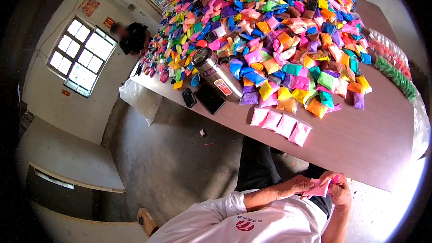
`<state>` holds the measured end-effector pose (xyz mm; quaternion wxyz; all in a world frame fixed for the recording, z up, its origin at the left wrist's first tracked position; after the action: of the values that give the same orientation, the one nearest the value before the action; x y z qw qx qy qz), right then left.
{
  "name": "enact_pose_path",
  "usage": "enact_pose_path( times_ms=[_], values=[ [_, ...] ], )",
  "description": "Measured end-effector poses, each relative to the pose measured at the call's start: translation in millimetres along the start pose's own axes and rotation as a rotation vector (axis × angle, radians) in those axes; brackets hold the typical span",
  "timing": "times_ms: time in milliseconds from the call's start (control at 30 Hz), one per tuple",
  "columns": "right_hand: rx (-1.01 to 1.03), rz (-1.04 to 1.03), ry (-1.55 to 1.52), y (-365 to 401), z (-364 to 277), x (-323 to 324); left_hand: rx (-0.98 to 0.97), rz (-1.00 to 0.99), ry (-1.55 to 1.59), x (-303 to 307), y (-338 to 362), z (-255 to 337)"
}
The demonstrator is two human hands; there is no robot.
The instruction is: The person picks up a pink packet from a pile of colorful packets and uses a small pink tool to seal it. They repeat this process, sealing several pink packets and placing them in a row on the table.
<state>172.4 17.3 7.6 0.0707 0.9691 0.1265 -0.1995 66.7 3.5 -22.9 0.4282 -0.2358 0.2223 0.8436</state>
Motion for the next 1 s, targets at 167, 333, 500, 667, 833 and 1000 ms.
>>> enact_pose_path(
  times_ms=[167,333,500,667,833,1000],
  values=[
    [-0.012,0.271,-0.117,-2,-10,3,-0.069,0.043,-0.005,4,-2,5],
    [-0.205,0.585,0.039,23,15,23,-0.088,0.247,-0.107,21,2,10],
    [-0.076,0.356,0.178,10,3,3,-0.100,0.184,-0.160,19,-2,2],
    [-0.081,0.390,-0.133,7,11,3,-0.118,0.152,-0.084,7,-2,15],
    [-0.121,0.441,-0.223,10,24,-20,-0.163,0.245,-0.249,20,-2,7],
    [-0.104,0.397,-0.099,9,24,-10,-0.112,0.208,-0.225,15,1,4]
  ],
)
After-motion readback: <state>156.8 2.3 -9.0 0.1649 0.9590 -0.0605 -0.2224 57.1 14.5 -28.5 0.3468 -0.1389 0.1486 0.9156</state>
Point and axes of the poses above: each hand's wrist, its own y-axis away from the middle knuckle, its own x-axis out of the back of the hand, z = x × y, the point moved 8 cm from there along -y, towards the middle knuckle, and after that the axes turned 1 degree about z, right-handed, at the moved point
